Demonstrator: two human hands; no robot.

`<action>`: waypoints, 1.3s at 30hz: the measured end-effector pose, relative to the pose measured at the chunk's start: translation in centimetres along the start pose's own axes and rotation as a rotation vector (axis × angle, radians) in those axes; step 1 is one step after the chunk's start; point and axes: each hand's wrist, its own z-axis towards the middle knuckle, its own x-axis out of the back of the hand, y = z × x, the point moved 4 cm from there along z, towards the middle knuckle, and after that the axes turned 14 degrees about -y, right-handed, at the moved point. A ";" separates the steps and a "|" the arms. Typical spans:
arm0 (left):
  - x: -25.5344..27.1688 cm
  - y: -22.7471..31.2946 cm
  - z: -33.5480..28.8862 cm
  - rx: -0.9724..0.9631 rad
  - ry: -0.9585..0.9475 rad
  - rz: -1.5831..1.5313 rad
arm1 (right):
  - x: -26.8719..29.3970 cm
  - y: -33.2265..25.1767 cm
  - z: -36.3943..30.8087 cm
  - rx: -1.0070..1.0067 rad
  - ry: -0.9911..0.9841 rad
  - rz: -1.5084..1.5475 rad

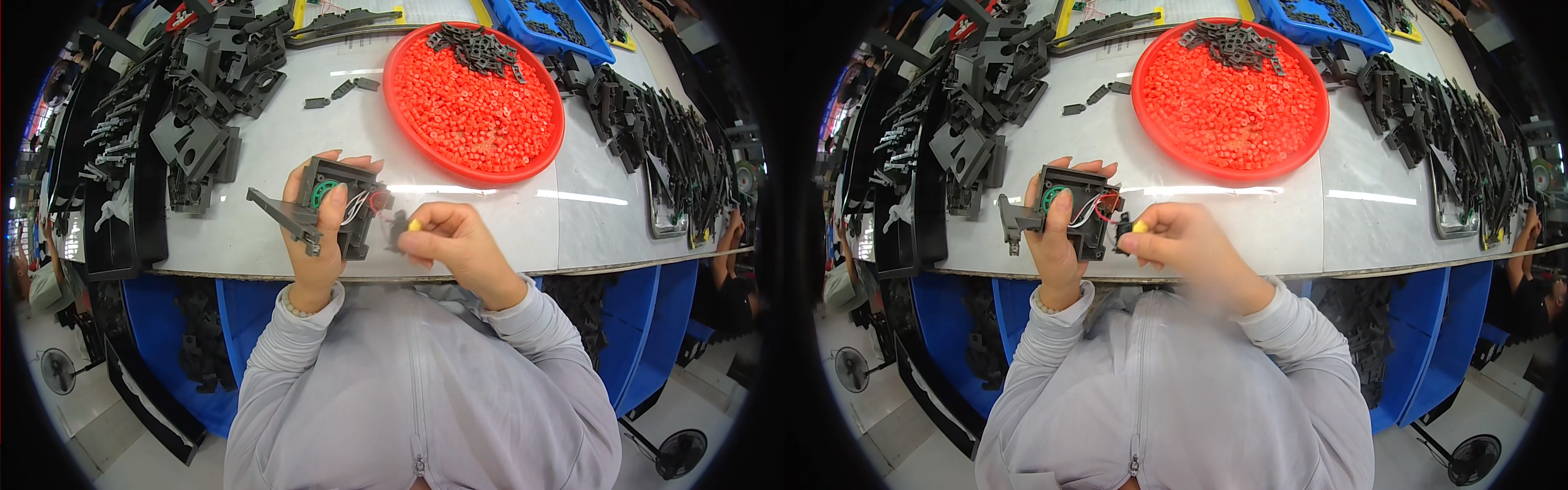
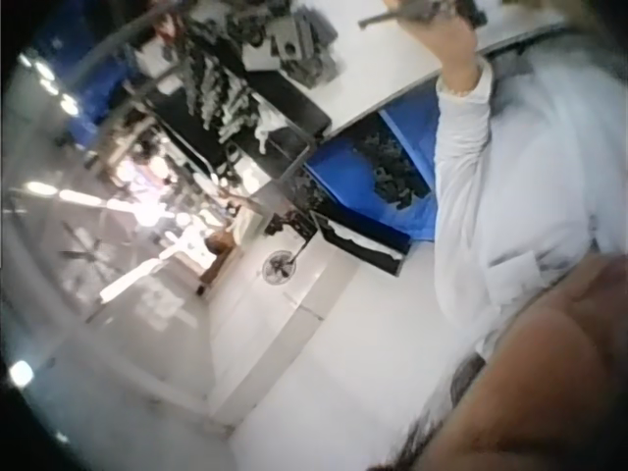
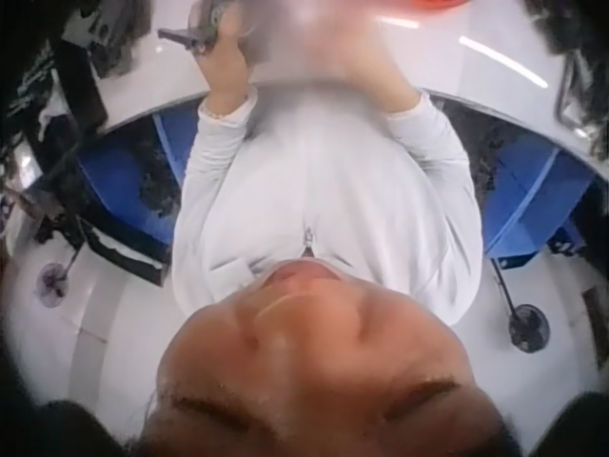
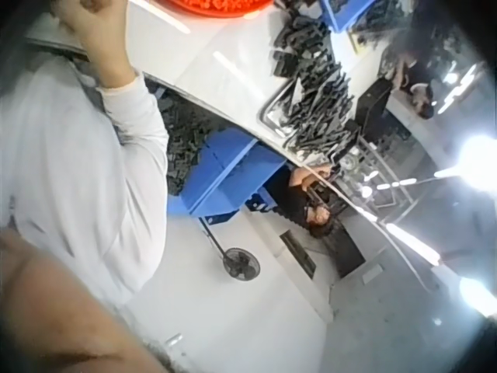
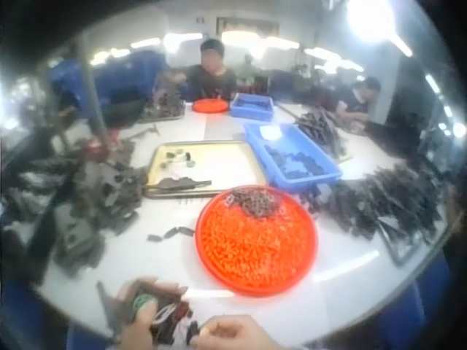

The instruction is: The person assembles small plastic housings by hand, inserting internal wires and green circuit boards into them.

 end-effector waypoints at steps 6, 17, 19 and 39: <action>-0.5 0.0 -0.1 -0.006 -0.047 0.060 | -0.9 1.9 1.3 -0.020 -0.049 0.140; -0.9 -0.6 -0.3 -0.034 -0.004 -0.020 | -0.2 2.8 1.7 -0.020 -0.075 0.173; -1.1 -0.6 -0.4 -0.027 -0.017 -0.015 | -0.2 2.9 1.7 -0.024 -0.081 0.159; -1.7 -0.7 -0.6 0.010 0.023 -0.052 | -1.2 3.2 1.8 0.248 -0.087 0.198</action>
